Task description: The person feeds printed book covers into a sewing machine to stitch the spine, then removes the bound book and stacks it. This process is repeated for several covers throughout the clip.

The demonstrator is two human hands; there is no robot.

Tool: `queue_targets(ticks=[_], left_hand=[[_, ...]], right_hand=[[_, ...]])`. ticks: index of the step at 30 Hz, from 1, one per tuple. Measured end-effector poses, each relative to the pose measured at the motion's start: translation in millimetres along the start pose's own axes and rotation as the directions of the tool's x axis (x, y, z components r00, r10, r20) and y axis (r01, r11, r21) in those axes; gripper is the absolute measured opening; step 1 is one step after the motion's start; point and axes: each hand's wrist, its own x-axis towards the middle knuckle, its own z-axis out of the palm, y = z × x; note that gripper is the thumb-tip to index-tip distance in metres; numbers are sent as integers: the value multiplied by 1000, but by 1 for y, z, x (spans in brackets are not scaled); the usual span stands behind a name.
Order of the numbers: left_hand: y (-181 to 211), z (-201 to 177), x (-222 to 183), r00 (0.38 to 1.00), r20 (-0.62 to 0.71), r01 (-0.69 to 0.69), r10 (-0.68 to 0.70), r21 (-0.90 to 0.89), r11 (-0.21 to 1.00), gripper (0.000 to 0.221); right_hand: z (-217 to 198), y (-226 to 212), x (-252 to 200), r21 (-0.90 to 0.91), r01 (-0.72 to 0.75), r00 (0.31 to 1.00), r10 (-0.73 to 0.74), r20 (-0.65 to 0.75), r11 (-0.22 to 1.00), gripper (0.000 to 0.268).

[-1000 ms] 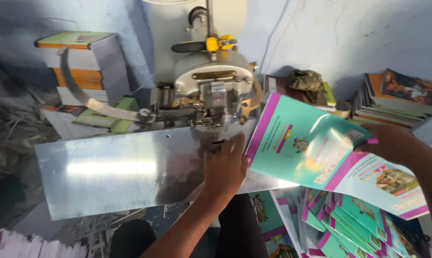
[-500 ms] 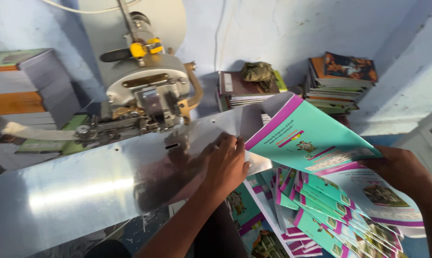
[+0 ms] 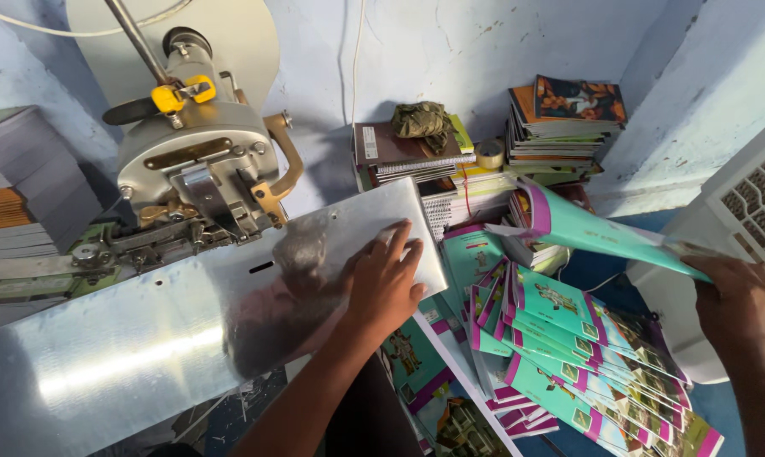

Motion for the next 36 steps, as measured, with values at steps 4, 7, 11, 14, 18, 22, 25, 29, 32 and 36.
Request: queue_targets(ticks=[4,7,11,14,18,22,25,29,32,36], left_hand=[[1,3,-2,1000,13,13,-14,17,1000,71],[3,5,0,1000,1,10,-10,44,999,72],[5,5,-2,1000,-13,-1,2,58,998,72],[4,4,-2,1000,-6,15,-14,47,999,73],[5,4,-2,1000,-26,4,-3,42,999,73],[6,5,-3,999,5,39,-40,50,998,74],[6,6,-4,999,7,43,-44,48,998,75],[5,7,-4,997,51,60,-62,32,998,76],[3,7,-5,996,74,57,-59,24,998,75],[-1,9,-8,997,-78,-14,14,-7,1000,79]], right_hand=[[32,24,-14,-5,11,1000,-11,-16,1000,15],[63,32,-25,-138,-72,965,104,239,988,29],[93,28,-47,-187,-237,717,302,628,953,62],[104,23,-59,-273,-301,577,402,711,914,66],[109,19,-66,-242,-263,628,356,692,934,57],[107,13,-59,-254,-348,541,415,732,902,42],[104,8,-50,-257,-341,545,412,730,904,40],[98,-6,-40,-196,-301,647,351,676,933,36],[90,-22,-29,-97,-305,734,299,610,947,34],[69,-57,1,85,-364,756,241,608,928,32]])
